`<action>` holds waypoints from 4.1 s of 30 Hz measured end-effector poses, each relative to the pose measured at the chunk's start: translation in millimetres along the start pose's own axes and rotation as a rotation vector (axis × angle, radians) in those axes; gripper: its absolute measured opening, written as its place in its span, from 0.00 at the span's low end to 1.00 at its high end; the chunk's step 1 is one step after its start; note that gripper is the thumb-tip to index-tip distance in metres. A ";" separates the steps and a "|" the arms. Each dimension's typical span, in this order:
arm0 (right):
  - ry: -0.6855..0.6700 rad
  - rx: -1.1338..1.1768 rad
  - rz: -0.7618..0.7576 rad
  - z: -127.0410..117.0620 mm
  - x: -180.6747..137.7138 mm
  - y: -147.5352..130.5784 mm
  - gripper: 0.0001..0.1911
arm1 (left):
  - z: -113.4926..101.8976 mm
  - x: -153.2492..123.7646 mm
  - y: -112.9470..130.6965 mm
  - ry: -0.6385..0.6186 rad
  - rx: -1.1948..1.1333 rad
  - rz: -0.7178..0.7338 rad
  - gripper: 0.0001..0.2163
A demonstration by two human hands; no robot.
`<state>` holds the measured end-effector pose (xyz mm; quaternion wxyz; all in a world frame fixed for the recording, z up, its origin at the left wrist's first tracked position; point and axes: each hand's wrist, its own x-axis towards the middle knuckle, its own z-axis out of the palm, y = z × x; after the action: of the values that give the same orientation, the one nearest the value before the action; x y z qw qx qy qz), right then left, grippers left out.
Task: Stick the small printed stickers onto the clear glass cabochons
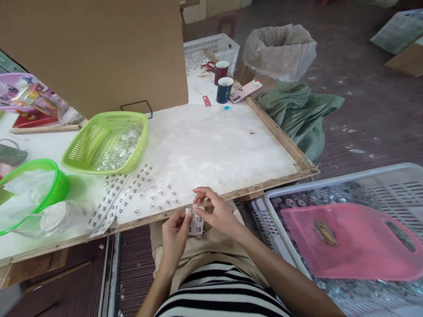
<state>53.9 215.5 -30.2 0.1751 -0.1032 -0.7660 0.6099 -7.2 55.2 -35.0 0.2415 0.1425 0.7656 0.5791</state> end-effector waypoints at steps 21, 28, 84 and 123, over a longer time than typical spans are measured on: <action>-0.190 -0.201 0.186 39.1 99.5 54.8 0.24 | -24.6 -12.7 -34.7 0.065 -0.084 -0.076 0.18; -0.204 -0.416 0.057 56.7 97.5 52.0 0.24 | -31.4 -12.0 -36.6 0.078 -0.096 -0.074 0.17; -0.353 -0.160 0.084 21.9 30.3 0.9 0.05 | -28.6 0.6 -19.3 0.170 -0.137 -0.056 0.17; -0.013 -0.035 0.197 13.0 79.1 48.9 0.20 | -24.5 -11.5 -26.3 0.103 -0.084 -0.078 0.17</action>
<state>-26.5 244.7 -68.9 0.1078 -0.1770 -0.7637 0.6114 -9.0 21.9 -52.6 0.2299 0.0725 0.7568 0.6076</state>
